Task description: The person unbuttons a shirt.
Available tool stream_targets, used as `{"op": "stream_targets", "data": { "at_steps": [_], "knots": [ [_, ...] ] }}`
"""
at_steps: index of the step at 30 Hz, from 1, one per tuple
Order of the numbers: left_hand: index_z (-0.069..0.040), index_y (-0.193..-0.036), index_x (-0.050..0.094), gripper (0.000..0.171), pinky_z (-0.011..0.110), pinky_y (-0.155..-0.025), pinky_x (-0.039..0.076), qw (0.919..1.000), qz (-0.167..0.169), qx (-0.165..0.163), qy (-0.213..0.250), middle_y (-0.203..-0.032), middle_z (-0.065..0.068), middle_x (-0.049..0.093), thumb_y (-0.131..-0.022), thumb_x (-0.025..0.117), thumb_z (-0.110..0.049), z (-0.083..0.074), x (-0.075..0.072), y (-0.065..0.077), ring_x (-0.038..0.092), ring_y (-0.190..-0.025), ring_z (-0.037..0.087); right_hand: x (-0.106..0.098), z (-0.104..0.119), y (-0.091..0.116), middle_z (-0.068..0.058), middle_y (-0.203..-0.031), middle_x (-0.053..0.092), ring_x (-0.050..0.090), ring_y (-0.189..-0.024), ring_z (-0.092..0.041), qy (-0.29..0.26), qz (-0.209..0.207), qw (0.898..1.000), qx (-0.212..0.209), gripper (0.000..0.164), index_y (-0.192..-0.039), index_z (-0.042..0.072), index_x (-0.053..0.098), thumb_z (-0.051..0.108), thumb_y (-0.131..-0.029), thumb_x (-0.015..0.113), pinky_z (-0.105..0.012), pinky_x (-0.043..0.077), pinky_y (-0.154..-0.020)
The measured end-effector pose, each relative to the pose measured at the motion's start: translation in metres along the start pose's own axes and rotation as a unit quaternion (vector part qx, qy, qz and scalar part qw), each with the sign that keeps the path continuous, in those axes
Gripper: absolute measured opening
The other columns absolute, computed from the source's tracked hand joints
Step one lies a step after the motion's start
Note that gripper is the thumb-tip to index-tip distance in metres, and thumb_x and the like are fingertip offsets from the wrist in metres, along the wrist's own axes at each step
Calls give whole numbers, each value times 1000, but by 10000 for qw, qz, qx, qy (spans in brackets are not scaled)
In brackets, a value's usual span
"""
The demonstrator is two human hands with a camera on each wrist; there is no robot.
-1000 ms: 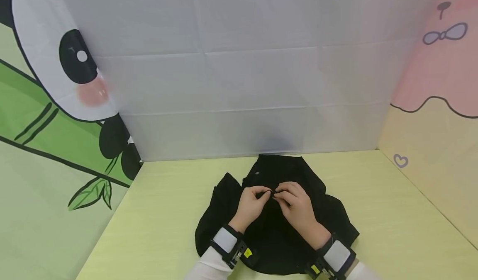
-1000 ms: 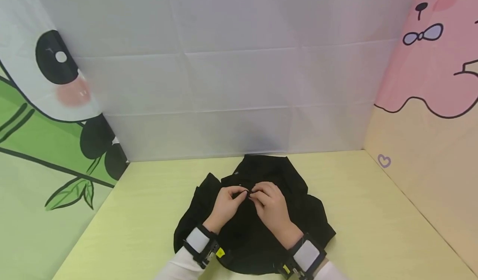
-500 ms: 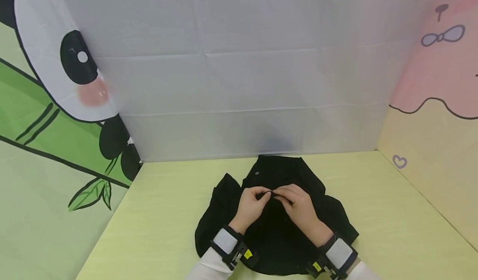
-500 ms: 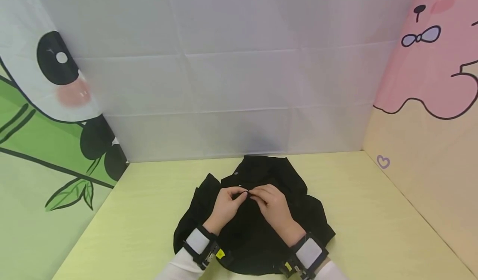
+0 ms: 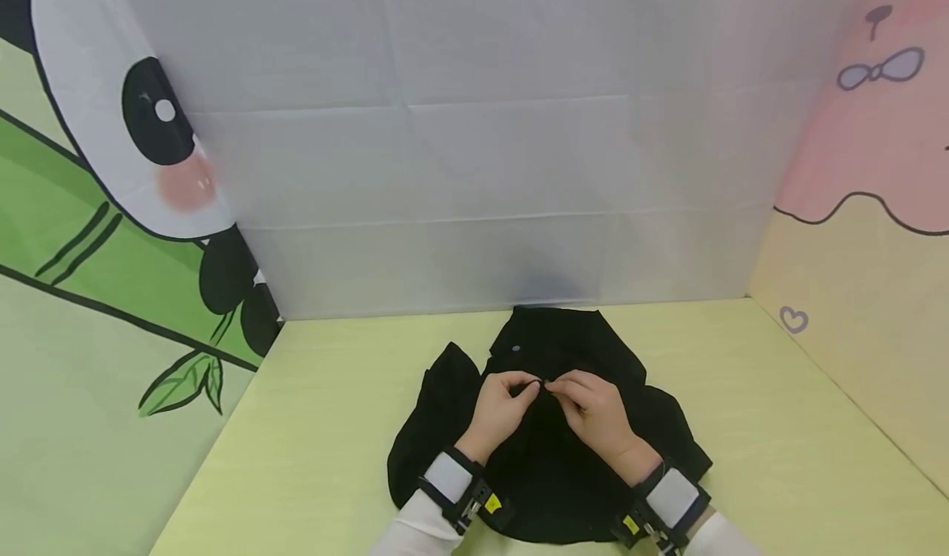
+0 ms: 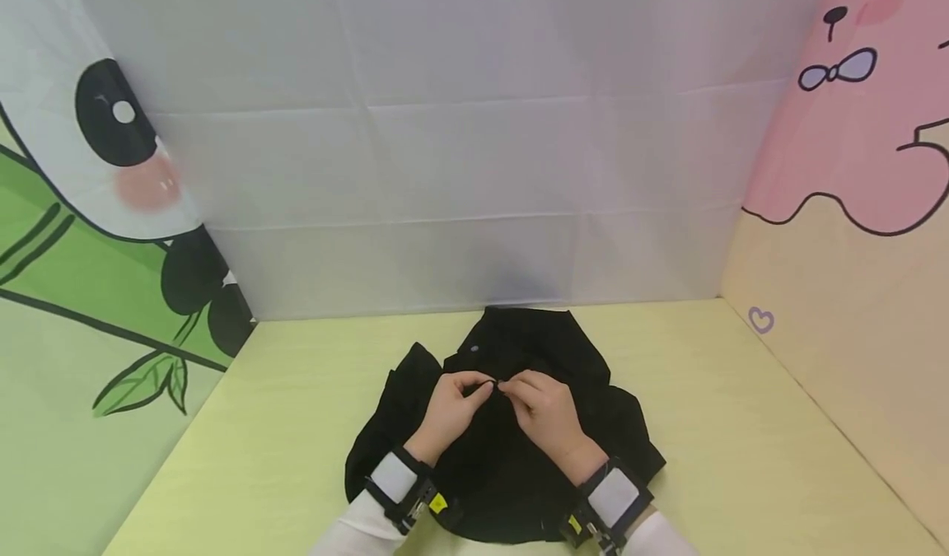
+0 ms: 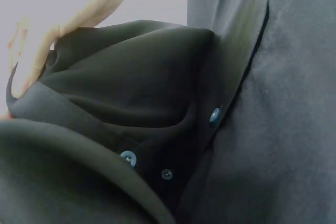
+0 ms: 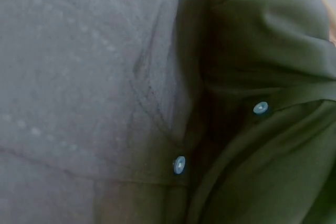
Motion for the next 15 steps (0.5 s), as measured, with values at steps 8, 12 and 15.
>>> {"op": "stream_targets", "data": {
  "at_steps": [8,12,15],
  "knots": [
    [-2,-89,72,13,20,-71,49,9990,-327,86,-291,-91,13,72,-87,62,-8,-1,-8,-4,64,-83,17,-6,-4,2,-4,-76,64,61,-69,-17,57,37,9999,98,35,-78,6,69,23,-97,45,-24,51,-65],
    [-3,-92,73,14,23,-75,50,9978,-535,23,-382,-93,11,72,-88,61,-9,-1,-19,-9,66,-87,22,-13,-7,1,-4,-76,64,60,-69,-17,81,-102,9998,168,35,-78,5,68,22,-97,45,-25,50,-65],
    [-3,-94,73,15,30,-80,52,9964,-752,-15,-384,-96,12,72,-88,61,-9,-3,-29,-13,66,-90,24,-18,-8,-2,-5,-76,64,59,-69,-18,56,-267,9995,149,33,-78,4,68,20,-97,46,-26,49,-64]
  ]
}}
Point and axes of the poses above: each hand's wrist, its own y-axis away from the middle knuckle, its own x-axis out of the palm, z = x × y, the point moved 4 cm from there along -y, towards the middle knuckle
